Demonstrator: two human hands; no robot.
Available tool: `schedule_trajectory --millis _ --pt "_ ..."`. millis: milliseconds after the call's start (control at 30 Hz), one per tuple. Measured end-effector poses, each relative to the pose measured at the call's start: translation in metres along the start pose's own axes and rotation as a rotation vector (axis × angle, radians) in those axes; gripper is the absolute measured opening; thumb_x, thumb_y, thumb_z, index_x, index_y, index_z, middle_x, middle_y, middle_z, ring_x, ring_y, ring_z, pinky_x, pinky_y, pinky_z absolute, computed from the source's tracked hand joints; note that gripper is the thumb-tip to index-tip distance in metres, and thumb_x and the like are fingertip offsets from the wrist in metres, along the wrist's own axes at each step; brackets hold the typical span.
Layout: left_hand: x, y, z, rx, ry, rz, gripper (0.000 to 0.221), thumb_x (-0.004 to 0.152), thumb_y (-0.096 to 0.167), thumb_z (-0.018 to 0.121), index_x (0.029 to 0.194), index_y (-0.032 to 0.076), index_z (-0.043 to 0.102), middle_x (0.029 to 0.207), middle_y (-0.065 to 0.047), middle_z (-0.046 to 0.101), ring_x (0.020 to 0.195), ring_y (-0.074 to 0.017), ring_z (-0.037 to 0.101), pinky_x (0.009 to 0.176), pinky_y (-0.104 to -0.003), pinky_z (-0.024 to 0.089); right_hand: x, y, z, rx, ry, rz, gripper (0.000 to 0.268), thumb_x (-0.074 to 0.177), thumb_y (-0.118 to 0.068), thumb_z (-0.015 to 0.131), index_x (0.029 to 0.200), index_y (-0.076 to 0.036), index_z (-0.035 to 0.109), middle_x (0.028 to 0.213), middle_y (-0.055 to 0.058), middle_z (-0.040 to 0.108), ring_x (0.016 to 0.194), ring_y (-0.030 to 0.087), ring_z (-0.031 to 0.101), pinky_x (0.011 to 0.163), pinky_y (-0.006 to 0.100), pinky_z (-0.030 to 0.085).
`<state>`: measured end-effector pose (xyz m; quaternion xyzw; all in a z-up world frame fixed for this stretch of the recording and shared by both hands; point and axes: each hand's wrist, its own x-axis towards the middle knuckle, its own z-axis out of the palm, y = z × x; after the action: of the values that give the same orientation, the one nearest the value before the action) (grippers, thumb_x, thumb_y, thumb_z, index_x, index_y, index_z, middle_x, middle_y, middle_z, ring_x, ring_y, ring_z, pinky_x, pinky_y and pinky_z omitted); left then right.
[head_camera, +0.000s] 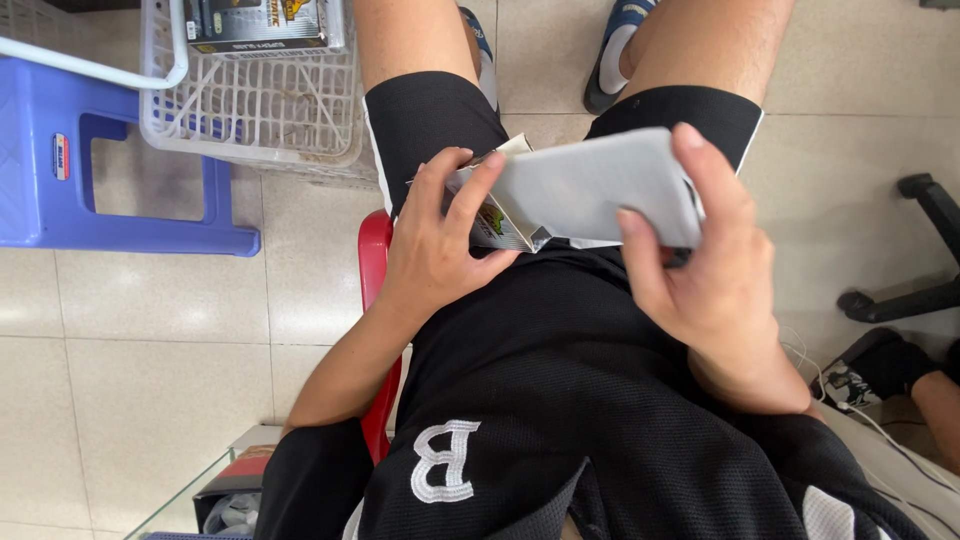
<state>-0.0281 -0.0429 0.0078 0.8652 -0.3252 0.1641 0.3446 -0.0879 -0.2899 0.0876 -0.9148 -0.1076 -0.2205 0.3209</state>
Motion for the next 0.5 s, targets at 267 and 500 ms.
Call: schedule_trajectory --millis 267,500 --pt "0.004 0.003 -0.002 -0.017 -0.005 0.011 0.111 0.065 0.026 0.099 0.156 0.012 0.037 0.138 -0.02 0.048 0.121 -0.0399 0.059 0.104 -0.052 0.053 0.03 -0.004 0.006 0.143 -0.31 -0.206 0.077 0.094 -0.021 0.077 0.155 0.002 0.037 0.156 0.028 0.042 0.14 0.043 0.048 0.116 0.05 0.044" --pt "-0.002 -0.003 -0.001 -0.058 0.021 0.004 0.108 0.07 0.023 0.099 0.156 0.011 0.035 0.143 -0.021 0.047 0.124 -0.0395 0.058 0.1 -0.045 0.054 0.028 0.021 -0.01 0.199 -0.398 -0.263 0.072 0.091 -0.03 0.074 0.152 -0.003 0.046 0.164 0.025 0.031 0.15 0.043 0.036 0.125 0.053 0.034"
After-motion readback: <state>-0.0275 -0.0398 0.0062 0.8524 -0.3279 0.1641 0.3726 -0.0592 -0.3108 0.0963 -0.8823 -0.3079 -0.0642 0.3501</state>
